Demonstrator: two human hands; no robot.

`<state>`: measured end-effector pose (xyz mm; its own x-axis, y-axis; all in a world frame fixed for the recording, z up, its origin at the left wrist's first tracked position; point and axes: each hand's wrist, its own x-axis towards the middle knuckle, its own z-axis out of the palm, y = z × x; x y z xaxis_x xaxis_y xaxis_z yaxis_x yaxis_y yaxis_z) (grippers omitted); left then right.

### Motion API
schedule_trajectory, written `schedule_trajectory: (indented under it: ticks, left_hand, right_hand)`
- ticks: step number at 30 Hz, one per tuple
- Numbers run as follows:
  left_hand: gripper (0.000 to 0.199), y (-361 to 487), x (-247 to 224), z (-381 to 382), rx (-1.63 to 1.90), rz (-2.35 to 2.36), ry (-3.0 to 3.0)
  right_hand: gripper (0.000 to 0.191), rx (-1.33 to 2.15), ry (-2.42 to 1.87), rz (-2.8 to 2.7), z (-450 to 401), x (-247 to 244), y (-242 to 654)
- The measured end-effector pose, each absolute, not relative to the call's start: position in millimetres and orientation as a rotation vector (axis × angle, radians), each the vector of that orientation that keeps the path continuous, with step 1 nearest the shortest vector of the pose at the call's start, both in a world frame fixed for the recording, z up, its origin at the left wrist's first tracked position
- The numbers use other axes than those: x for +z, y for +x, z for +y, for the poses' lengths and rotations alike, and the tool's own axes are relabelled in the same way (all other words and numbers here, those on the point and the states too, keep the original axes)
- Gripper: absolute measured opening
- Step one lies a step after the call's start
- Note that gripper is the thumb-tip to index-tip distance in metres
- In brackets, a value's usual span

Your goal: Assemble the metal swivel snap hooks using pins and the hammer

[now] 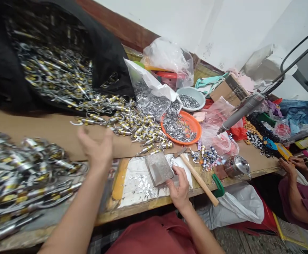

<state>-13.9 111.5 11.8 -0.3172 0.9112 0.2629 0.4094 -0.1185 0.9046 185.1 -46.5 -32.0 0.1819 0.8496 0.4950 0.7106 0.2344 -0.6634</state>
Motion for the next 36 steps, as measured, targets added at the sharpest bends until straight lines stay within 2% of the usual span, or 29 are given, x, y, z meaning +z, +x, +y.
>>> schedule_trajectory:
  ticks: [3, 6, 9, 15, 24, 31, 34, 36]
  left_hand:
    - [0.058, 15, 21, 84, 1.296, 1.623, 1.566]
    - [0.039, 28, 22, 71, 1.067, 1.521, 1.922]
    - [0.033, 22, 13, 81, 0.884, 1.57, 1.967]
    - [0.035, 22, -7, 114, 0.749, 1.478, 1.893]
    - [0.028, 24, -6, 112, 0.699, 1.503, 1.814]
    - [0.04, 18, -3, 108, 0.778, 1.515, 1.621]
    - [0.044, 17, 7, 100, 0.888, 1.506, 1.536]
    - [0.055, 18, 19, 86, 1.01, 1.452, 1.457]
  right_hand:
    - [0.038, 0.206, -1.519, -1.547, -46, -31, 185]
    - [0.036, 0.229, -1.508, -1.537, -45, -31, 187]
    - [0.036, 0.245, -1.495, -1.556, -44, -31, 189]
    - [0.036, 0.228, -1.519, -1.583, -43, -27, 190]
    - [0.035, 0.266, -1.528, -1.528, -41, -29, 194]
    - [0.032, 0.316, -1.517, -1.474, -42, -33, 195]
    - [0.028, 0.211, -1.485, -1.44, -42, -24, 195]
    - [0.024, 0.112, -1.439, -1.371, -39, -12, 191]
